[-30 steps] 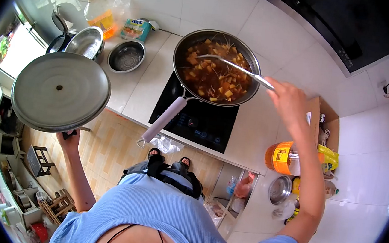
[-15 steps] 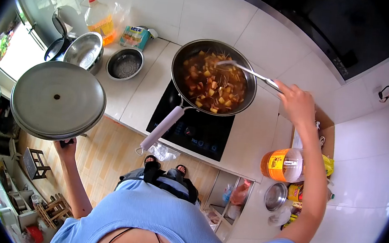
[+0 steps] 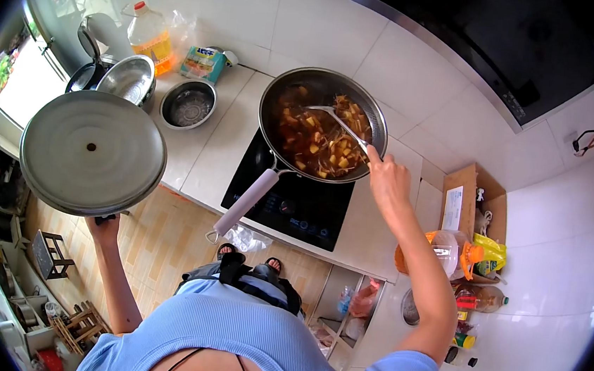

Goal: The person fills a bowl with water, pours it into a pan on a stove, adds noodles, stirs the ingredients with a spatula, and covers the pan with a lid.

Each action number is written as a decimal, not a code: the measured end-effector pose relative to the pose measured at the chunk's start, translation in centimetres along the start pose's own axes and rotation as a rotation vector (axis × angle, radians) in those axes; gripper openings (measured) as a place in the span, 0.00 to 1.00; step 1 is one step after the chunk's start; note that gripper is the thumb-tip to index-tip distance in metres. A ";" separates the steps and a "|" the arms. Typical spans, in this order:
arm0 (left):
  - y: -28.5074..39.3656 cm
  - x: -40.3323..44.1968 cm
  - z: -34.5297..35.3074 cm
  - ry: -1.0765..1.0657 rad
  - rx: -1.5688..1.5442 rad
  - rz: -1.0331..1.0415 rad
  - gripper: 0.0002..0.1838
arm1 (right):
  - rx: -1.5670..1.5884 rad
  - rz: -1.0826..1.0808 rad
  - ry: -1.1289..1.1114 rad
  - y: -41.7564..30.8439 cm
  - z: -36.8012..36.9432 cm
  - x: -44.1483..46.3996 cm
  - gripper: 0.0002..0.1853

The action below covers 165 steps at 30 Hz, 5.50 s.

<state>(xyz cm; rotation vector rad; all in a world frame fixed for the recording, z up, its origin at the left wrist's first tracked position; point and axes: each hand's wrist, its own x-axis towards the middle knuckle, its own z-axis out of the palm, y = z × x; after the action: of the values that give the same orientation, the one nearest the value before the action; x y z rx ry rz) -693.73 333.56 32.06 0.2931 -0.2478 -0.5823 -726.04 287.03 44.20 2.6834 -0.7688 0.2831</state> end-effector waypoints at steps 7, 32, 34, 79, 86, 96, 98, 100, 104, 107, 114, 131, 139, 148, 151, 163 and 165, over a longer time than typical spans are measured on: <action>-2.1 1.1 6.6 0.571 0.070 0.198 0.08 | 0.036 0.205 0.038 1.9 -3.6 1.2 0.19; -1.0 1.3 1.5 0.232 -0.051 -0.003 0.22 | -0.056 -0.034 0.117 -0.5 2.8 1.6 0.21; -1.0 1.5 1.5 0.252 -0.066 0.014 0.22 | -0.111 -0.106 0.122 0.5 2.9 0.5 0.23; -1.0 2.3 1.6 0.194 -0.002 -0.067 0.22 | -0.147 -0.052 -0.168 2.4 -16.3 -1.0 0.14; -1.0 2.5 1.1 0.168 -0.047 -0.054 0.22 | -0.202 -0.163 -0.157 1.9 -12.7 -1.1 0.14; -0.9 2.4 0.4 0.011 -0.086 -0.089 0.23 | 0.136 0.141 -0.161 4.7 -8.8 -1.2 0.16; -0.8 2.3 0.3 -0.001 -0.083 -0.093 0.23 | 0.171 0.146 -0.178 3.8 -8.5 -1.5 0.16; -0.8 2.4 0.5 0.018 -0.067 -0.088 0.23 | 0.235 0.131 -0.184 3.8 -8.3 -1.6 0.15; -1.0 2.2 1.6 0.129 0.012 -0.014 0.25 | 0.060 0.064 -0.084 4.0 -12.3 -1.1 0.15; -1.5 2.0 3.7 0.301 0.092 0.051 0.25 | -0.189 0.007 -0.097 5.4 -14.8 -1.2 0.16; -0.5 1.9 0.8 0.074 -0.054 -0.046 0.23 | -0.123 -0.066 -0.162 5.3 -11.1 -1.9 0.16; -0.4 2.3 1.4 0.182 -0.001 -0.033 0.24 | 0.069 -0.004 -0.274 3.6 -15.3 0.1 0.13; -0.6 2.6 0.8 0.084 0.002 -0.054 0.24 | 0.205 0.065 -0.261 1.5 -12.7 1.2 0.13; -0.8 2.1 1.0 0.104 0.066 -0.002 0.25 | -0.043 0.024 0.022 3.2 -10.5 4.2 0.12; -2.2 2.5 4.9 0.526 0.051 0.114 0.26 | -0.076 0.003 0.087 2.8 -5.6 5.5 0.10; -1.5 1.7 3.5 0.452 0.070 0.116 0.26 | -0.097 -0.071 0.163 0.7 -3.3 5.2 0.12; -0.8 1.6 1.3 0.143 -0.027 0.010 0.26 | -0.116 -0.085 0.182 0.4 -1.5 5.5 0.14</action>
<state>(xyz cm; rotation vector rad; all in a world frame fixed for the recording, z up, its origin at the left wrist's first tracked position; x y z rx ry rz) -693.21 331.71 33.21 0.3062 -0.1039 -0.5520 -721.79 284.61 47.19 2.5317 -0.5963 0.4406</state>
